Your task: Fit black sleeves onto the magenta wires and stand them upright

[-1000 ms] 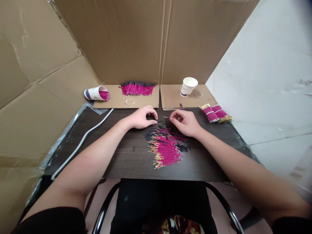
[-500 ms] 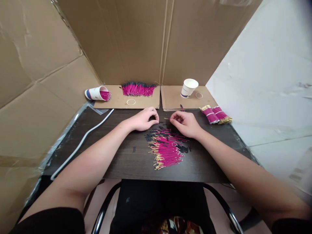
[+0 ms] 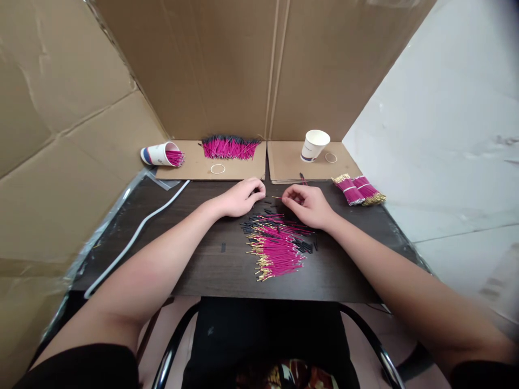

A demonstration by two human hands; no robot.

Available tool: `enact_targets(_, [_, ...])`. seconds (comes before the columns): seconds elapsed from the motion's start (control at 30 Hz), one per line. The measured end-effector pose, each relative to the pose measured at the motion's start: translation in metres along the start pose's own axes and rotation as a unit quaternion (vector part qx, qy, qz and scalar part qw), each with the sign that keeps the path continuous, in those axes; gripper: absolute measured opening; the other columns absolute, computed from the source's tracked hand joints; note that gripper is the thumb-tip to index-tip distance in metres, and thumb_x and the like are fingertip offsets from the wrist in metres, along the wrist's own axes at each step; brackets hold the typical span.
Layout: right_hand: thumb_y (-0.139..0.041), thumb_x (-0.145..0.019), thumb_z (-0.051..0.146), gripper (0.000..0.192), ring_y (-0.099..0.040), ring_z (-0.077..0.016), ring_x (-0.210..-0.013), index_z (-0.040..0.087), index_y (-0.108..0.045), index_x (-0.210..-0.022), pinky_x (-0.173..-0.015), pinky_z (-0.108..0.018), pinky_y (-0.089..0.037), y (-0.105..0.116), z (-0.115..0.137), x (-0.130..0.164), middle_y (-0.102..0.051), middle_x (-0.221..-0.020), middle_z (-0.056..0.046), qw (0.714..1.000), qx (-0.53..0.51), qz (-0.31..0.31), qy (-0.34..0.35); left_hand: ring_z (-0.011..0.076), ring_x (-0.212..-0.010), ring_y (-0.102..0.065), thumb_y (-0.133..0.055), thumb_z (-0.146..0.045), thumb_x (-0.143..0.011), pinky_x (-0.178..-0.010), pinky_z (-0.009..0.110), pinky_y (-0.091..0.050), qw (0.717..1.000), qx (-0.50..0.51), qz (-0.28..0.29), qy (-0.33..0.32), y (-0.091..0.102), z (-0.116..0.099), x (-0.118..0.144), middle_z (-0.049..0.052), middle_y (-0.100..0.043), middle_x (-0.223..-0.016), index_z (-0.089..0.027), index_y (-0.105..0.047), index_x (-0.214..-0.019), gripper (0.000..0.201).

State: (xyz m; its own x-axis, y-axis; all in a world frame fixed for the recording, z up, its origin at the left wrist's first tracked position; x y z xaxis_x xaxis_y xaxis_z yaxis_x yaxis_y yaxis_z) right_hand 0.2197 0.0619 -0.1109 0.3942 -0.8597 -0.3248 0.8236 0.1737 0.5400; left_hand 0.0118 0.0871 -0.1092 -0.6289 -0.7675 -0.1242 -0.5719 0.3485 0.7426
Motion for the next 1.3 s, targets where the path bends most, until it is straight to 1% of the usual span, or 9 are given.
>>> enact_targets(0.1, [-0.071,-0.101,0.037,0.019,-0.057,-0.0179,-0.064,0.021,-0.075,-0.092,-0.063,-0.034,-0.047,0.001,0.0,0.0,-0.071,-0.077,-0.002,1.0,-0.011,-0.007,0.001,0.0228,-0.092,-0.063,-0.059,-0.027,-0.108,-0.092,0.041,-0.051,0.995,0.085,-0.032,0.039,-0.002,0.005,-0.003,0.006,-0.07,-0.099,-0.02,-0.061,-0.099,0.012])
enact_targets(0.23, [-0.071,-0.101,0.038,0.02,-0.058,-0.0186,-0.064,0.021,-0.075,-0.092,-0.065,-0.034,-0.049,0.001,0.0,0.0,-0.072,-0.078,-0.003,1.0,-0.011,-0.016,-0.003,0.0179,-0.081,-0.062,-0.063,-0.021,-0.105,-0.081,0.035,-0.05,0.976,0.195,-0.063,0.076,-0.007,0.012,-0.007,0.005,-0.072,-0.092,-0.019,-0.061,-0.098,0.007])
enact_targets(0.33, [-0.071,-0.101,0.039,0.021,-0.059,-0.019,-0.065,0.021,-0.076,-0.092,-0.066,-0.035,-0.05,0.001,0.001,0.0,-0.072,-0.078,-0.003,1.0,-0.011,-0.021,-0.006,0.0163,-0.08,-0.065,-0.068,-0.019,-0.102,-0.081,0.034,-0.052,0.963,0.248,-0.073,0.08,-0.009,0.013,-0.008,0.005,-0.074,-0.089,-0.017,-0.066,-0.101,0.004])
enact_targets(0.4, [-0.071,-0.101,0.04,0.021,-0.059,-0.0191,-0.065,0.021,-0.076,-0.092,-0.066,-0.035,-0.05,0.001,0.001,0.0,-0.072,-0.078,-0.003,1.0,-0.018,-0.023,-0.006,0.0166,-0.083,-0.069,-0.07,-0.019,-0.101,-0.087,0.035,-0.055,0.958,0.264,-0.075,0.08,-0.009,0.014,-0.008,0.006,-0.077,-0.091,-0.015,-0.072,-0.108,0.008])
enact_targets(0.53, [-0.071,-0.102,0.041,0.021,-0.06,-0.0199,-0.066,0.022,-0.076,-0.093,-0.066,-0.035,-0.05,0.002,0.0,0.0,-0.073,-0.08,-0.004,0.999,-0.022,-0.026,-0.009,0.0182,-0.089,-0.073,-0.072,-0.022,-0.102,-0.094,0.039,-0.058,0.961,0.254,-0.072,0.081,-0.011,0.013,-0.006,0.008,-0.082,-0.097,-0.015,-0.081,-0.116,0.018])
enact_targets(0.63, [-0.071,-0.102,0.042,0.022,-0.06,-0.0202,-0.067,0.022,-0.076,-0.093,-0.066,-0.035,-0.05,0.002,0.0,0.0,-0.073,-0.081,-0.004,0.999,-0.015,-0.03,-0.01,0.0195,-0.089,-0.074,-0.076,-0.025,-0.1,-0.091,0.039,-0.058,0.967,0.231,-0.071,0.082,-0.011,0.014,-0.006,0.008,-0.083,-0.099,-0.016,-0.084,-0.114,0.018])
enact_targets(0.93, [-0.071,-0.102,0.04,0.021,-0.061,-0.02,-0.067,0.021,-0.076,-0.094,-0.065,-0.035,-0.05,0.002,0.003,0.0,-0.074,-0.081,-0.004,0.999,-0.005,-0.034,-0.004,0.0189,-0.086,-0.07,-0.074,-0.027,-0.102,-0.084,0.036,-0.052,0.971,0.215,-0.067,0.082,-0.011,0.009,-0.007,0.008,-0.082,-0.097,-0.015,-0.083,-0.11,0.017])
enact_targets(1.1, [-0.07,-0.102,0.04,0.022,-0.06,-0.0195,-0.065,0.021,-0.076,-0.094,-0.065,-0.035,-0.051,0.001,0.002,0.0,-0.074,-0.079,-0.004,1.0,-0.001,-0.031,-0.005,0.0184,-0.083,-0.07,-0.076,-0.028,-0.101,-0.084,0.036,-0.054,0.971,0.215,-0.063,0.082,-0.012,0.006,-0.006,0.007,-0.082,-0.096,-0.015,-0.083,-0.108,0.016])
enact_targets(1.3, [-0.07,-0.102,0.037,0.02,-0.059,-0.0188,-0.063,0.021,-0.076,-0.092,-0.064,-0.035,-0.049,0.002,0.004,0.001,-0.074,-0.078,-0.004,0.999,0.014,-0.03,0.005,0.0179,-0.082,-0.07,-0.075,-0.024,-0.102,-0.086,0.037,-0.056,0.97,0.217,-0.065,0.086,-0.013,0.004,-0.006,0.007,-0.082,-0.094,-0.016,-0.083,-0.108,0.012])
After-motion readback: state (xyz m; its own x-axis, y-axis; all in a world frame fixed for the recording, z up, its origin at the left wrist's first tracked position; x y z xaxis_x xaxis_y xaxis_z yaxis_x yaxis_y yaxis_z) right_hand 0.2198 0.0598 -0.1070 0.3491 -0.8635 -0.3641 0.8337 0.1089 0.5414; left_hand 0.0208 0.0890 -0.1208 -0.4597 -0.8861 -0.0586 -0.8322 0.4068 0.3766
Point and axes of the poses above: each hand's wrist, its own x-axis away from the middle knuckle, its own y-axis out of the back of the hand, z = x × y, the point moved 7 cm from there along -x, towards the middle knuckle
